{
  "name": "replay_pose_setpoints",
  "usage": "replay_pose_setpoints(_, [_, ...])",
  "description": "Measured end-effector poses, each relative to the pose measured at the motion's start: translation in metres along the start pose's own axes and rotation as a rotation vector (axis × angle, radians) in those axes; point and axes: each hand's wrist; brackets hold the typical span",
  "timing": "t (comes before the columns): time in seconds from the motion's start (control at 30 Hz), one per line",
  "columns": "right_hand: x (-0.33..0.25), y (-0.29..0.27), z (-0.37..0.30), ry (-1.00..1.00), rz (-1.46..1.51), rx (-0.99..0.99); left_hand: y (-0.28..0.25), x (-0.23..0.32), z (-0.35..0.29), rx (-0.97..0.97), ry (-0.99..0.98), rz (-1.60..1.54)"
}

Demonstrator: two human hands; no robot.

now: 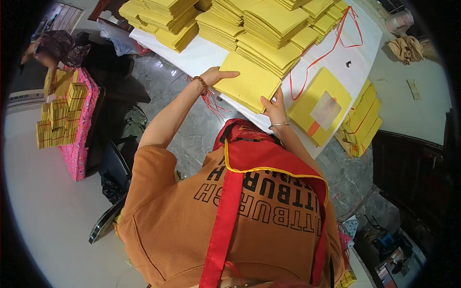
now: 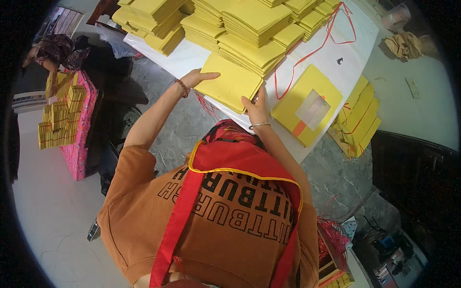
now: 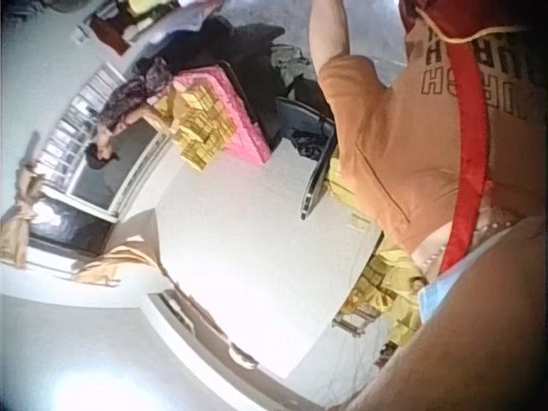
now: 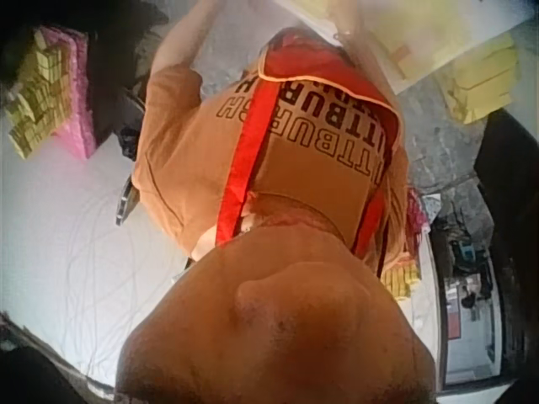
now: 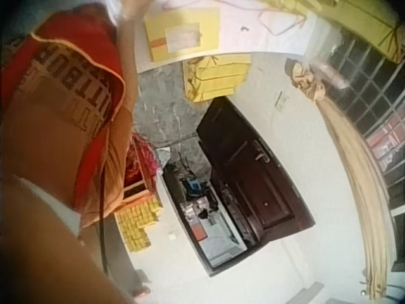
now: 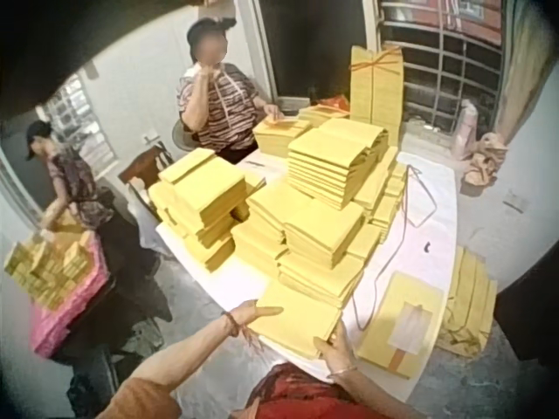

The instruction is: Stacking and organizing yellow paper sheets on a table.

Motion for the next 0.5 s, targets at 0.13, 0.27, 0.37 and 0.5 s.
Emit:
replay_pose_setpoints(0.13, [0.014,-0.007,0.001,-0.043,0.006,-0.018,-0.004,-0.015,0.005,-0.058,0.079,-0.012])
replay_pose_setpoints(0.27, [0.019,-0.011,0.000,-0.085,0.027,-0.049,-0.012,-0.040,0.012,0.020,0.203,-0.046])
replay_pose_setpoints(0.37, [0.022,-0.019,-0.001,-0.084,0.010,-0.077,0.000,-0.037,-0.006,0.083,0.194,-0.143])
replay_pose_setpoints(0.5, [0.019,-0.025,-0.007,-0.214,-0.041,-0.179,0.008,-0.041,-0.037,0.005,0.544,-0.143])
Point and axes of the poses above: each hand's wrist, its own z-axis towards the middle knuckle, its own y-axis out of the palm, x = y × z, and after that the axes turned 6 degrees about -x, right-handed
